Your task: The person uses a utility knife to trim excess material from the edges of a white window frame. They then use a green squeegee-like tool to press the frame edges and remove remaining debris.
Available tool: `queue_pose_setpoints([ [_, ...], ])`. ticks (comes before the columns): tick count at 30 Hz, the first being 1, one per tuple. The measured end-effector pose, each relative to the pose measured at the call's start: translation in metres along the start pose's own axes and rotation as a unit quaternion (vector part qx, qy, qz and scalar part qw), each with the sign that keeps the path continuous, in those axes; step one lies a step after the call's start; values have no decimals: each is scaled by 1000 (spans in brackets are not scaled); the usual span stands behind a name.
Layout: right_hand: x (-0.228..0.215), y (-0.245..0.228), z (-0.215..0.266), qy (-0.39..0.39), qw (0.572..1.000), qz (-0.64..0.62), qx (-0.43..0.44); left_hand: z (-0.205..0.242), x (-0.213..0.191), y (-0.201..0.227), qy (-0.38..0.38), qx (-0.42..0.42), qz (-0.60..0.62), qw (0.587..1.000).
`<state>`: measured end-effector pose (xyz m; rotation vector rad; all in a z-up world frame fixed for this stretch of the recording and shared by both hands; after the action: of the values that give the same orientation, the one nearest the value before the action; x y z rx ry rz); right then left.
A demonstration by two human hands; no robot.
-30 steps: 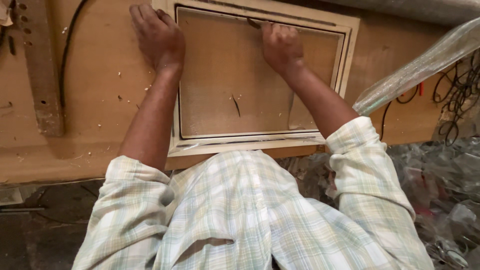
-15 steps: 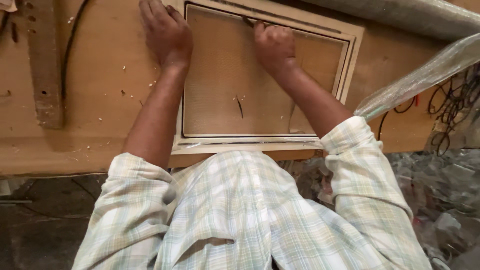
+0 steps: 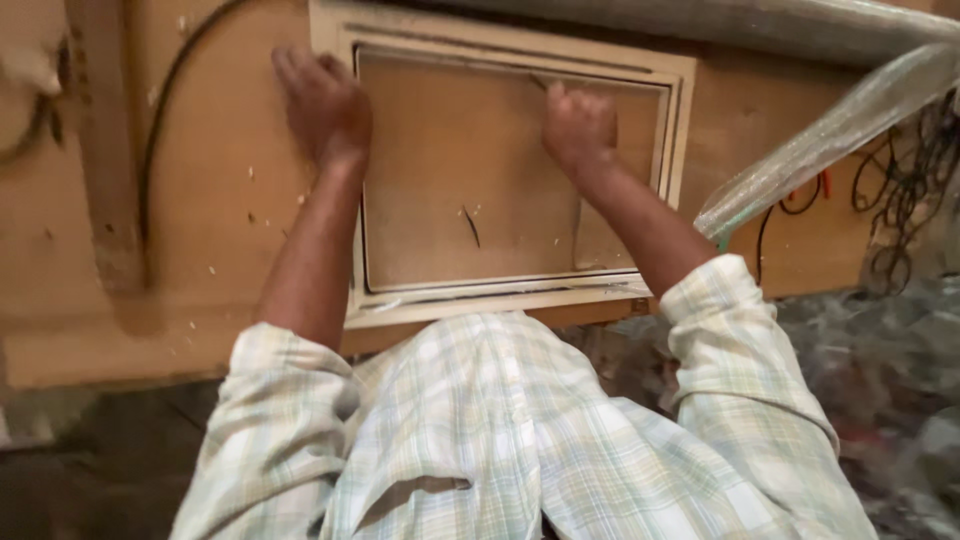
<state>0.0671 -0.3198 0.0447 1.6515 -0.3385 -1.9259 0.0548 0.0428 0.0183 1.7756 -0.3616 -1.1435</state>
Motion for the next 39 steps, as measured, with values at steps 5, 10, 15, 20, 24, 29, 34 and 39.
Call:
queue_pose_setpoints([
  [5, -33, 29, 76, 33, 961, -242, 130, -2, -10, 14, 11, 40, -37, 998],
  [10, -36, -14, 153, 72, 856, -487, 159, -3, -10, 18, -12, 32, -30, 999],
  [15, -31, -65, 202, -23, 851, -511, 122, -6, -8, 4, -6, 34, -2, 999],
  [20, -43, -63, 220, 85, 834, -532, 121, -19, 2, -9, 58, 184, -59, 979],
  [24, -36, -68, 227, 148, 823, -538, 109, -36, 18, -46, -17, 66, -23, 997],
  [29, -27, -79, 242, 218, 831, -502, 97, -45, 15, -45, -2, 80, 19, 997],
  [34, -18, -86, 240, 244, 835, -482, 102, -49, 19, -46, -20, 34, 25, 999],
  [39, -23, -88, 241, 270, 841, -462, 84, -46, 18, -42, -4, 90, -4, 996],
])
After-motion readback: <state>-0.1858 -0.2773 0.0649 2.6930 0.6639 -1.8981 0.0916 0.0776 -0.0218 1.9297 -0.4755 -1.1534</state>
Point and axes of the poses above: each hand's wrist, its own z-axis away from the middle knuckle, its own x-axis out of the palm, y = z × x, the point moved 7 cm from there along -z, towards the middle knuckle, and after that the axes turned 10 degrees about z, right-handed, at the moved point
